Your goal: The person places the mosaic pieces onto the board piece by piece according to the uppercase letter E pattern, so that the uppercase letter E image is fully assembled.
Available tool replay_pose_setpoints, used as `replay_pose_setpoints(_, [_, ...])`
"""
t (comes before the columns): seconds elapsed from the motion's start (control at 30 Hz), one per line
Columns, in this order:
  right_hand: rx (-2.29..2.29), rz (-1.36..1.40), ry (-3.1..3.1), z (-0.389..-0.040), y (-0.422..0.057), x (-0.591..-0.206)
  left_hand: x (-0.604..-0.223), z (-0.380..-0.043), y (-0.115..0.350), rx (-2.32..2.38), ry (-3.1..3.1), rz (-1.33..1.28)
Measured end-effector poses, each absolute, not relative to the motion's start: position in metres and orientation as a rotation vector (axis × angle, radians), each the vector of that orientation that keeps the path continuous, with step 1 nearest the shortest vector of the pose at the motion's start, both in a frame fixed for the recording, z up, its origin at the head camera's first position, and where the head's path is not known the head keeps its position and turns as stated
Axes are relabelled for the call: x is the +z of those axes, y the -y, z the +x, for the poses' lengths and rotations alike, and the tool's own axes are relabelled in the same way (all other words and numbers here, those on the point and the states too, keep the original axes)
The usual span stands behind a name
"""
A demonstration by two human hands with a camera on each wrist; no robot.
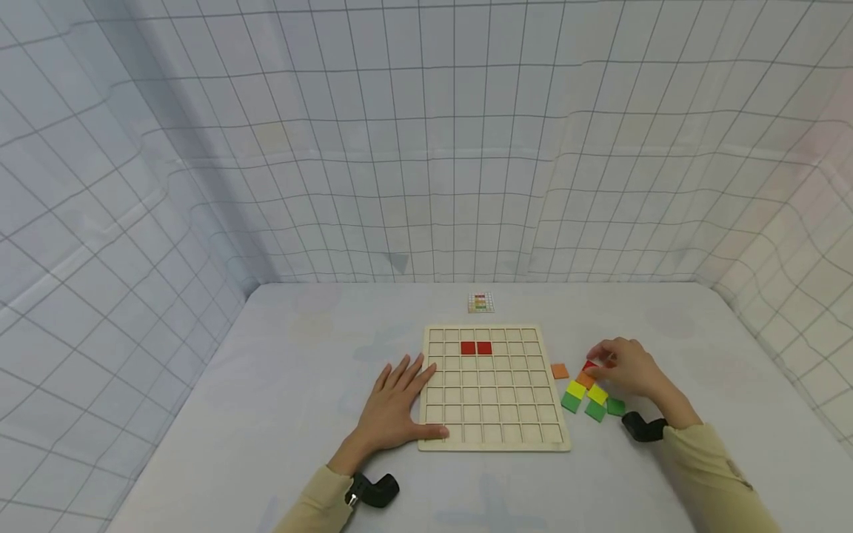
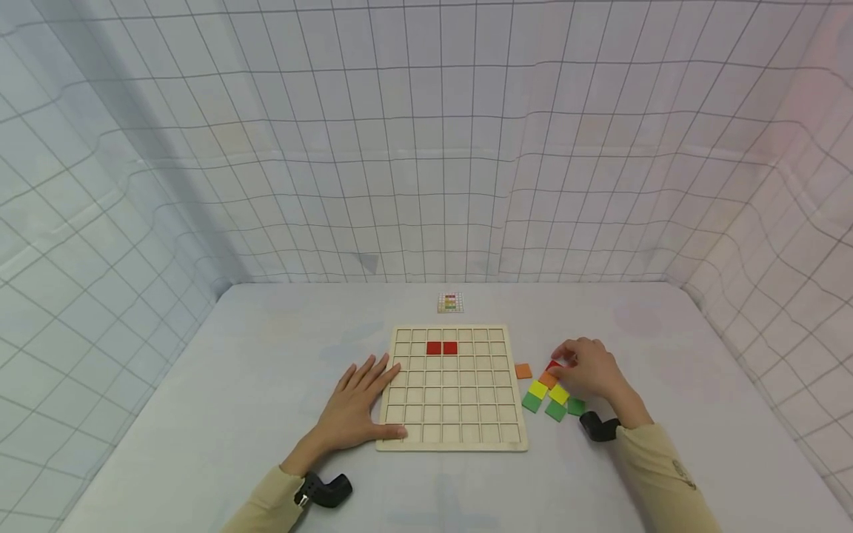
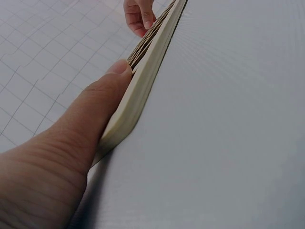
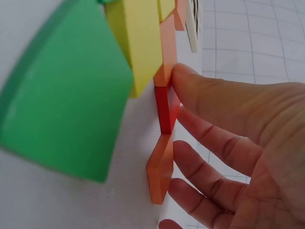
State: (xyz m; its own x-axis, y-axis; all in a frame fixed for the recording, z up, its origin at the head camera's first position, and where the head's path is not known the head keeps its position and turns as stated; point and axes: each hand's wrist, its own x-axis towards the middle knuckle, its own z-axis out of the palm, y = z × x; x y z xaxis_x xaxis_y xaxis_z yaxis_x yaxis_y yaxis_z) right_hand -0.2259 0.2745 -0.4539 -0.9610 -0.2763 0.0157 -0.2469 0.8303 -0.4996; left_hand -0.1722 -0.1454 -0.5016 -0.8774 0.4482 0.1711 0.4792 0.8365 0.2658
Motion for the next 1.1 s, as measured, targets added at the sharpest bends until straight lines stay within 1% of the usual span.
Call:
replay_pose_setpoints(0.4, [-0.803, -0.227, -2.797, -0.244, -0.277, -0.452, -0.502, -0.173, 0.145, -0.442, 2.922, -0.739])
replay_pose_setpoints(0.8, [-0.897, -0.458, -2.785, -0.238, -0.285, -0.453, -0.502, -0.173, 0.145, -0.436, 2.936, -0.739])
replay_pose_setpoints(0.9, [-0.891, -0.431, -2.785, -0.240, -0.283, -0.451, -0.501, -0.173, 0.145, -0.445, 2.937, -0.736])
replay_pose_setpoints(1.1, [-0.839, -0.288, -2.777, -0.241, -0.277, -0.449, -0.500, -0.172, 0.145, -0.467, 2.929, -0.738])
